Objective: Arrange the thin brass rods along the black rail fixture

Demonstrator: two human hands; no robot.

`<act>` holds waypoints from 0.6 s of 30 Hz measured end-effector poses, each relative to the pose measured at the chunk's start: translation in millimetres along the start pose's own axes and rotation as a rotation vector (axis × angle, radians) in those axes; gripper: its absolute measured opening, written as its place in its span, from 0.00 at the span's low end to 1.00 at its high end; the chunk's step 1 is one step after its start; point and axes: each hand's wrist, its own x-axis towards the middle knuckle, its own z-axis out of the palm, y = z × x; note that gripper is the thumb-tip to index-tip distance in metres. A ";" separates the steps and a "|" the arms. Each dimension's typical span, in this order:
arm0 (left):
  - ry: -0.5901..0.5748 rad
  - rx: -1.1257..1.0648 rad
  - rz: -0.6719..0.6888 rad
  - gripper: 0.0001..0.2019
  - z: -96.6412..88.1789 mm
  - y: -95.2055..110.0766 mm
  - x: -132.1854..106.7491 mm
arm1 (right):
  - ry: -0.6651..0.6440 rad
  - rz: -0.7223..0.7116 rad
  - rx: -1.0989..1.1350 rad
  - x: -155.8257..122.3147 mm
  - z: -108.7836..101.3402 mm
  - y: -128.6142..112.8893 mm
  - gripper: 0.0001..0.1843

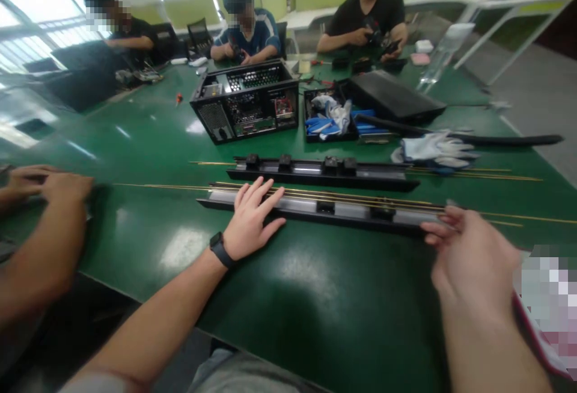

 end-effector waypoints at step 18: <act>0.039 0.030 0.006 0.32 0.4 -3.8 -3.1 | -0.154 0.005 -0.070 -38.3 5.5 -10.2 0.11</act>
